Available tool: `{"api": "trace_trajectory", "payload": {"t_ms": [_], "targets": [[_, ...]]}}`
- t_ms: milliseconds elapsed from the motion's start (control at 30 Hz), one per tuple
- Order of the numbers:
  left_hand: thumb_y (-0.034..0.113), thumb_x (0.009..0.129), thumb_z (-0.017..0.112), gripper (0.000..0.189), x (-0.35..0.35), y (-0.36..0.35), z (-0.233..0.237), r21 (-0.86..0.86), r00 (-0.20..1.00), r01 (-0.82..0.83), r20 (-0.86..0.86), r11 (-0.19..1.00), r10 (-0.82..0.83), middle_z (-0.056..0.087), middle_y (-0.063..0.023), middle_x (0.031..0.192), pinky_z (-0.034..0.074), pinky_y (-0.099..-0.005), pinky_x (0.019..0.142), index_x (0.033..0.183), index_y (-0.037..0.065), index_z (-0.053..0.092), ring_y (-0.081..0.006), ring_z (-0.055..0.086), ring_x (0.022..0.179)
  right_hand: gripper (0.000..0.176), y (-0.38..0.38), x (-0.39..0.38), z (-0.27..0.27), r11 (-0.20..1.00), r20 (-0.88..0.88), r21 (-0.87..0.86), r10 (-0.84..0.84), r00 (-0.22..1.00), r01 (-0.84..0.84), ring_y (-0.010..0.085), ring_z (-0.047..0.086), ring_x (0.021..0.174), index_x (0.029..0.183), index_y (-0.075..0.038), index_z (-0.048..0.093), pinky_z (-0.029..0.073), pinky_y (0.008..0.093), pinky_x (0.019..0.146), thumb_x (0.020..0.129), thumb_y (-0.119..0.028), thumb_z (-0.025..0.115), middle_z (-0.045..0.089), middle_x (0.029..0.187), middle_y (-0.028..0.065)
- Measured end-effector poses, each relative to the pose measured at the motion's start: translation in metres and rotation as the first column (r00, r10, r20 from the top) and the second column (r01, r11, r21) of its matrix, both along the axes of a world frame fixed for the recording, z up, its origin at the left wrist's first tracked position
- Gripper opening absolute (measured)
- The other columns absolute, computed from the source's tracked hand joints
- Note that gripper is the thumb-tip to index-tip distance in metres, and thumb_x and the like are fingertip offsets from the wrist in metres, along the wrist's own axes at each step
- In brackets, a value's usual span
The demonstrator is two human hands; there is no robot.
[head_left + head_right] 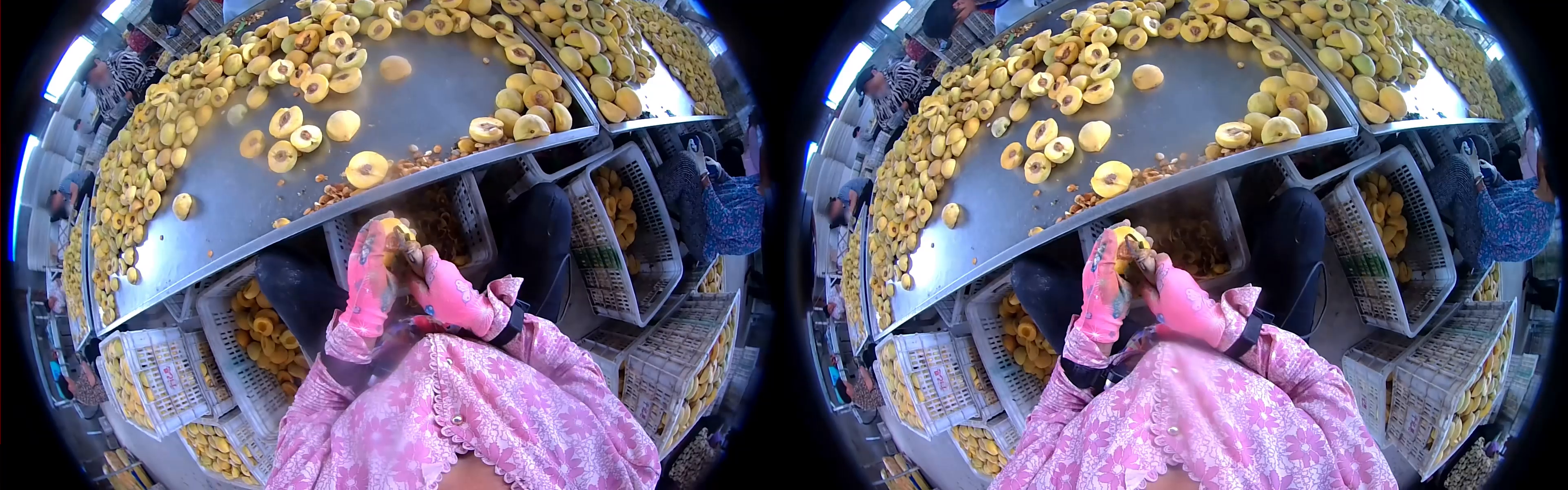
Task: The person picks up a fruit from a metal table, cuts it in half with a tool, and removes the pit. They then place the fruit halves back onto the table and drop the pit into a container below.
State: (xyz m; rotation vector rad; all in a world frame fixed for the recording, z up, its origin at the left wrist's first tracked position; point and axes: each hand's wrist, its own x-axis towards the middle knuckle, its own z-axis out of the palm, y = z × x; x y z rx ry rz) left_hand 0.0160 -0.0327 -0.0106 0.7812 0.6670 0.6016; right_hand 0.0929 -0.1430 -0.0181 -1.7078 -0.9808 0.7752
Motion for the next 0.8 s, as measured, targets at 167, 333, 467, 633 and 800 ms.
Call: {"api": "trace_trajectory", "payload": {"t_ms": [167, 333, 467, 633, 800], "targets": [[0.028, 0.094, 0.05, 0.037, 0.0, 0.003, -0.009, -0.012, 0.998, 0.025, -0.051, 1.0, -0.026, 0.061, -0.0133, 0.105, 0.051, -0.0325, 0.08, 0.117, 0.0, 0.052, -0.0213, 0.061, 0.092, 0.025, 0.002, 0.005, 0.001, 0.99, -0.052, -0.118, 0.066, 0.997, -0.071, 0.0438, 0.058, 0.078, 0.1, 0.001, 0.042, 0.045, 0.042, 0.062, 0.085, -0.013, 0.056, 0.058, 0.079, 0.0246], [0.028, 0.093, 0.053, 0.035, -0.008, 0.019, -0.023, 0.094, 0.969, 0.177, -0.193, 0.98, -0.156, 0.063, -0.0127, 0.102, 0.05, -0.0301, 0.079, 0.113, 0.0, 0.055, -0.0199, 0.062, 0.089, 0.023, -0.003, 0.021, 0.003, 0.93, 0.027, -0.253, 0.282, 0.959, -0.266, 0.0428, 0.059, 0.076, 0.098, 0.001, 0.043, 0.044, 0.0427, 0.06, 0.084, -0.012, 0.055, 0.058, 0.079, 0.0245], [0.028, 0.092, 0.055, 0.034, -0.01, 0.021, -0.042, 0.097, 0.952, 0.224, -0.236, 0.97, -0.196, 0.064, -0.013, 0.1, 0.05, -0.0289, 0.079, 0.11, 0.0, 0.057, -0.0189, 0.063, 0.088, 0.022, -0.004, 0.025, -0.011, 0.906, 0.031, -0.285, 0.336, 0.941, -0.314, 0.0419, 0.058, 0.073, 0.096, 0.001, 0.045, 0.045, 0.0412, 0.06, 0.082, -0.012, 0.055, 0.058, 0.078, 0.0231], [0.029, 0.091, 0.056, 0.035, -0.005, 0.016, -0.038, 0.082, 0.963, 0.182, -0.218, 0.98, -0.161, 0.065, -0.0128, 0.096, 0.051, -0.0281, 0.077, 0.108, -0.001, 0.058, -0.0184, 0.063, 0.084, 0.022, 0.0, 0.031, 0.0, 0.9, -0.323, -0.236, 0.283, 0.903, -0.367, 0.0357, 0.06, 0.076, 0.093, 0.002, 0.048, 0.045, 0.0386, 0.065, 0.08, -0.014, 0.056, 0.058, 0.079, 0.022], [0.03, 0.09, 0.057, 0.035, -0.004, 0.011, -0.052, 0.08, 0.953, 0.155, -0.274, 0.985, -0.127, 0.065, -0.0129, 0.093, 0.051, -0.0282, 0.075, 0.108, -0.001, 0.058, -0.0186, 0.063, 0.082, 0.022, -0.001, 0.031, -0.009, 0.877, -0.225, -0.316, 0.301, 0.927, -0.362, 0.0243, 0.057, 0.074, 0.092, 0.003, 0.05, 0.044, 0.0367, 0.066, 0.081, -0.014, 0.055, 0.057, 0.076, 0.0181]]}}
